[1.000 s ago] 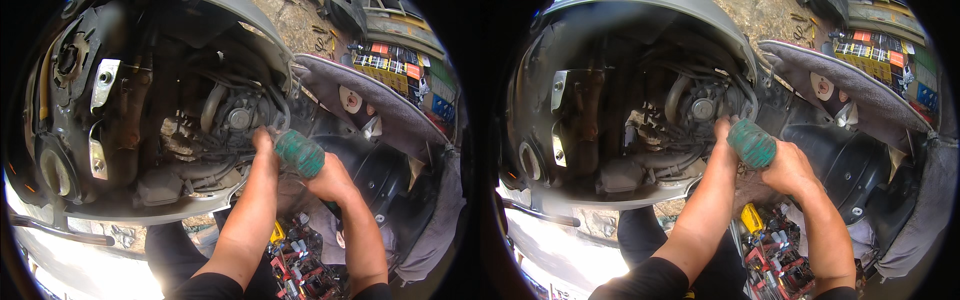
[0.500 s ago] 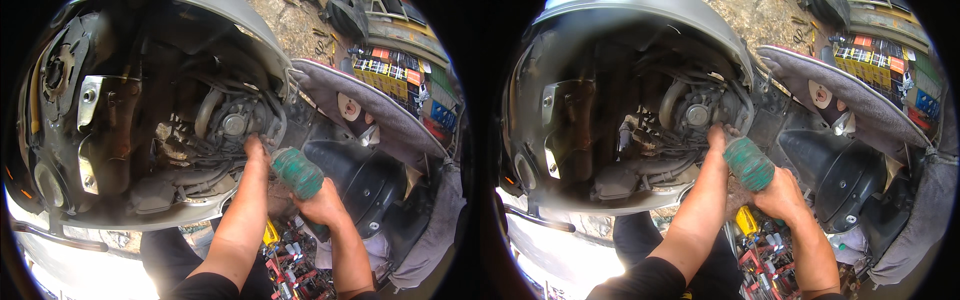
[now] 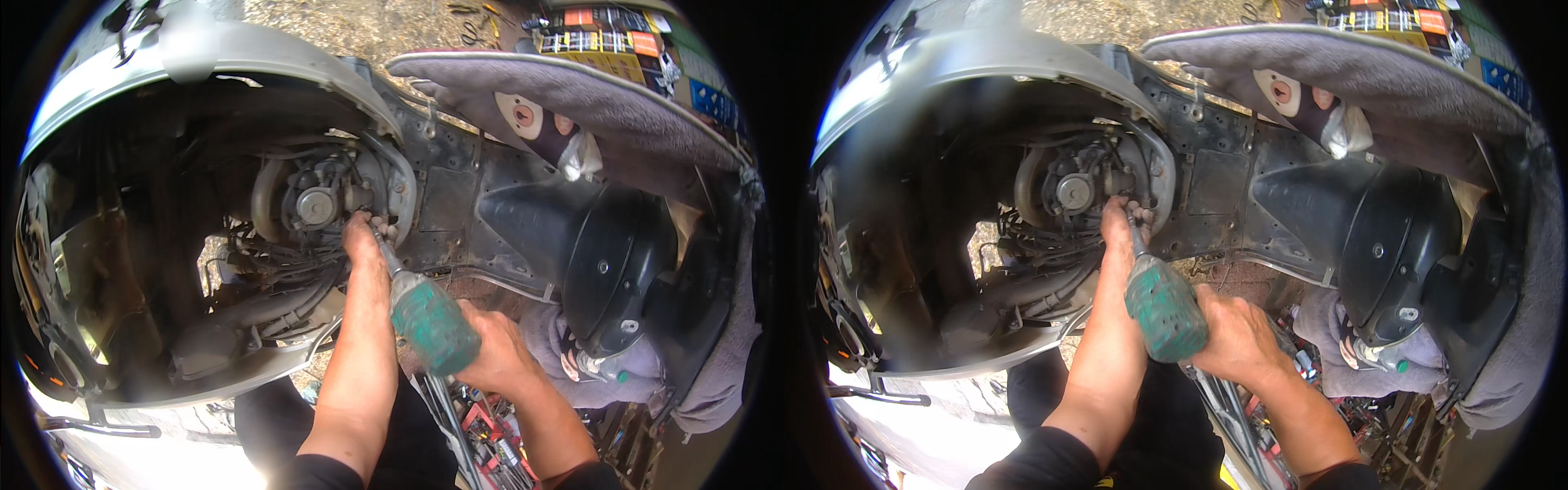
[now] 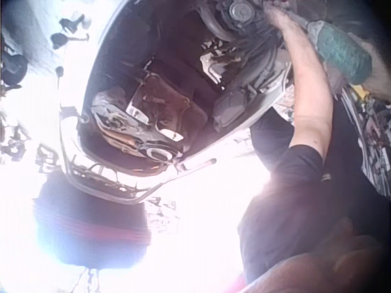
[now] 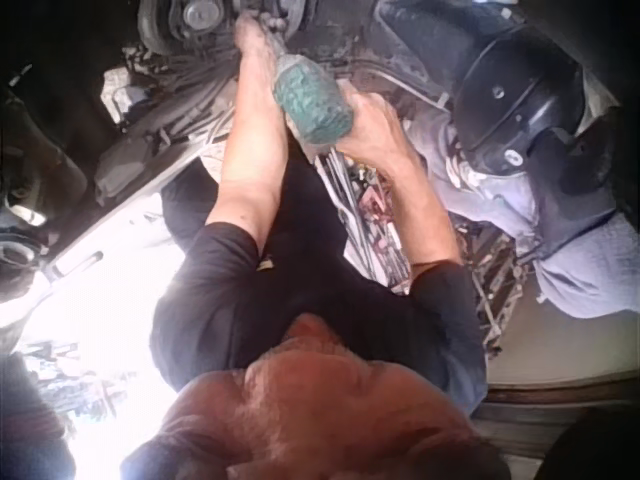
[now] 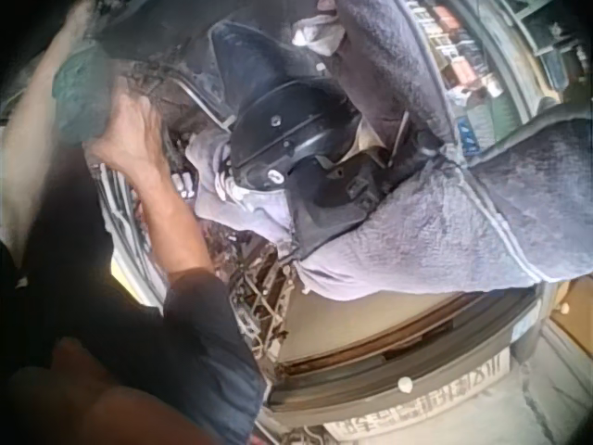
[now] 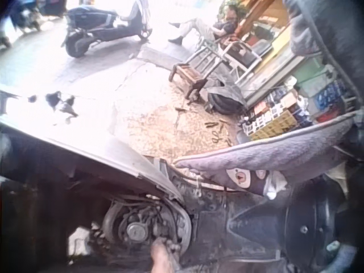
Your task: The person uses a cordless impact driver to remove bolts from the rear undercarriage and side panels of a scooter. They detach a metal luggage rack and set it aside, then continue removing fasteners from the frame and bodywork.
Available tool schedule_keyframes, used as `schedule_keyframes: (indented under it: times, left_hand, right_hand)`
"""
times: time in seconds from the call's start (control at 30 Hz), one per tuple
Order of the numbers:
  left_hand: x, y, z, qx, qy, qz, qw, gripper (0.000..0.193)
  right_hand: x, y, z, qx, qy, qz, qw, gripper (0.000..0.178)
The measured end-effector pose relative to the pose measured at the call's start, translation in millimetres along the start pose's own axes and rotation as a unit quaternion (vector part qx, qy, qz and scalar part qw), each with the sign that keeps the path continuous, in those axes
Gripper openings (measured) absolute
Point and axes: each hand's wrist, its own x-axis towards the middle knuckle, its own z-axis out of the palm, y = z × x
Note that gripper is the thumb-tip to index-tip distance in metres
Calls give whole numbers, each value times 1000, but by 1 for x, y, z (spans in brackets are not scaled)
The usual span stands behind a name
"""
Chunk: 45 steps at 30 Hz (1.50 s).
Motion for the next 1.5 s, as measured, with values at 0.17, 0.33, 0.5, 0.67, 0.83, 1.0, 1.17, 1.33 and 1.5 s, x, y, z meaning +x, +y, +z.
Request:
schedule_keyframes:
  times: [0.17, 0.33, 0.5, 0.67, 0.83, 1.0, 1.17, 1.33, 1.5]
  left_hand:
    - [-37, -48, -1, 165, -26, 139, 976, 10]
    - [-18, -159, 4, 320, -60, 119, 938, 17]
    - [53, -266, -3, 542, -34, 122, 831, 30]
    - [106, -319, -2, 589, -43, 127, 797, 32]
    - [142, -336, 29, 586, -51, 142, 796, 29]
    - [149, -330, 40, 591, -15, 158, 791, 28]
    - [125, -310, 38, 530, -25, 107, 841, 23]
    - [50, -246, 29, 364, -67, 165, 914, 17]
    - [-24, -174, 29, 230, -74, 200, 950, 14]
  right_hand:
    - [-52, 81, 43, 174, 88, -61, 979, 47]
    - [-78, 177, 89, 122, 185, -56, 974, 25]
    - [-66, 247, 110, 197, 240, 91, 946, 25]
    - [-29, 300, 123, 231, 270, 104, 929, 27]
    - [14, 342, 125, 150, 295, 37, 943, 33]
    - [34, 358, 124, 250, 238, 124, 930, 34]
    - [24, 345, 124, 271, 253, 112, 922, 35]
    - [-5, 302, 109, 286, 259, 18, 922, 34]
    - [-23, 246, 81, 262, 245, -76, 930, 40]
